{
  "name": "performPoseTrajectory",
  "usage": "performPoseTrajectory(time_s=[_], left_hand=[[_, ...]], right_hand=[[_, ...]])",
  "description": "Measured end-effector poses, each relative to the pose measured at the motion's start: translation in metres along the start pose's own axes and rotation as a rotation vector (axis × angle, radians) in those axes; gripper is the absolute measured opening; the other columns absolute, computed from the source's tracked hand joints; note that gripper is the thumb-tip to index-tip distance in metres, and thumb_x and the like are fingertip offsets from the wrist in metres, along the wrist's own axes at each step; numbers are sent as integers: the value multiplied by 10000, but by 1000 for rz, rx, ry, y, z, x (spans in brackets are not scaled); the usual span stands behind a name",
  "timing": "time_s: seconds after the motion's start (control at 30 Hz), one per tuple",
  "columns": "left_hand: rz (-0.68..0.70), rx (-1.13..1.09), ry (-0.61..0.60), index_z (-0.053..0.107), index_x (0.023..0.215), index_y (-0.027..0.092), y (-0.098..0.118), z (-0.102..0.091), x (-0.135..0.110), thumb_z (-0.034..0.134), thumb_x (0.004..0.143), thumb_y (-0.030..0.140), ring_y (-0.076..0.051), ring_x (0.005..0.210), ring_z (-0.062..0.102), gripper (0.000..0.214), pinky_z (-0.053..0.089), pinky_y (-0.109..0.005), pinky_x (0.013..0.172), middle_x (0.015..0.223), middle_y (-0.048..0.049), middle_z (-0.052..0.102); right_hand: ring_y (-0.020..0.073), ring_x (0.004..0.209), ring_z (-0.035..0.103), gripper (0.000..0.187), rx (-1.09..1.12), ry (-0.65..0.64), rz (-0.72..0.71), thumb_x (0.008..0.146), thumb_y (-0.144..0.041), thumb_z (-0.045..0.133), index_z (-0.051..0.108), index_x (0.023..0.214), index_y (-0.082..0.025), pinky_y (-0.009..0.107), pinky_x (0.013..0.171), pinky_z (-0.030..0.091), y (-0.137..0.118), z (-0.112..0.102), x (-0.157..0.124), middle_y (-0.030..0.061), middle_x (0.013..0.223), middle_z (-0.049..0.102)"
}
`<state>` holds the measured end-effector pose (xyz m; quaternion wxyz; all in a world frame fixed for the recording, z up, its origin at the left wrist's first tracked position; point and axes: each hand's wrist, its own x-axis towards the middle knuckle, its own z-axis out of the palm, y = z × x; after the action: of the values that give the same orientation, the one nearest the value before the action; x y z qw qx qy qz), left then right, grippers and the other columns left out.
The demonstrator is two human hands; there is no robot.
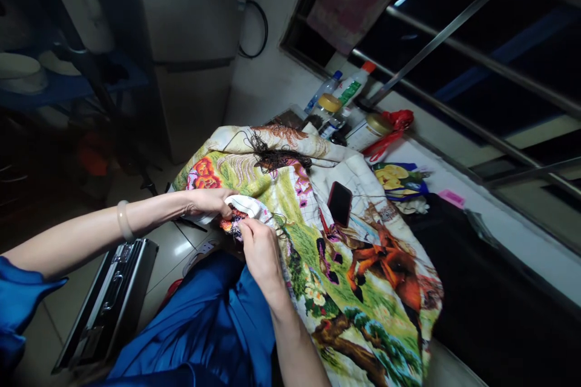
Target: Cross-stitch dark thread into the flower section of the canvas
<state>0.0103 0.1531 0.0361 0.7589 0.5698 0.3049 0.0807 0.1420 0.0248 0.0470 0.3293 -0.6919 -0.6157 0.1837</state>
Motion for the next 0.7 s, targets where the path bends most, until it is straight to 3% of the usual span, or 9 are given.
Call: performPoseTrajectory(time_s=[0.07, 0.23, 0.43, 0.5, 0.63, 0.7], left_hand=[[16, 12, 27, 508, 690, 178, -2, 0, 0, 565, 466, -28, -95, 466, 495, 309, 350, -177, 399, 535, 69, 538], [62, -7, 127, 492, 712, 186, -9, -2, 3, 590, 473, -8, -88, 473, 481, 324, 357, -185, 423, 547, 70, 525], [131, 122, 196, 486, 758, 195, -10, -1, 2, 590, 533, 33, -113, 519, 478, 296, 363, -222, 467, 581, 63, 510], [299, 284, 369, 494, 776, 197, -15, 7, -9, 582, 580, 50, -147, 610, 532, 260, 420, -262, 549, 657, 32, 562], [911, 731, 980, 563, 793, 199, -42, 31, -35, 535, 786, 128, -230, 988, 560, 77, 415, -404, 849, 1060, -87, 657], [1064, 950, 1087, 616, 833, 219, -59, 41, -41, 586, 832, 194, -241, 1004, 543, 39, 376, -427, 860, 1045, -84, 676]], right_hand=[[157, 536, 550, 276, 31, -124, 45, 819, -337, 497, 666, 678, -170, 250, 525, 393, 3, 2, 10, 23, 565, 624], [118, 474, 463, 156, 71, -263, 178, 718, -310, 601, 630, 670, -164, 231, 491, 332, -3, 6, 22, -28, 506, 541], [111, 430, 447, 98, 107, -403, 230, 697, -215, 521, 509, 602, -193, 222, 443, 308, -7, 4, 32, -44, 482, 490], [108, 376, 426, 93, 226, -409, 266, 727, -240, 486, 472, 641, -207, 223, 408, 314, -4, 3, 33, -52, 475, 481], [100, 340, 412, 140, 382, -286, 250, 780, -322, 475, 446, 693, -215, 218, 374, 310, 1, 3, 28, -46, 479, 500], [93, 343, 412, 170, 414, -256, 216, 783, -354, 489, 447, 696, -214, 211, 373, 312, 3, 5, 25, -46, 479, 502]])
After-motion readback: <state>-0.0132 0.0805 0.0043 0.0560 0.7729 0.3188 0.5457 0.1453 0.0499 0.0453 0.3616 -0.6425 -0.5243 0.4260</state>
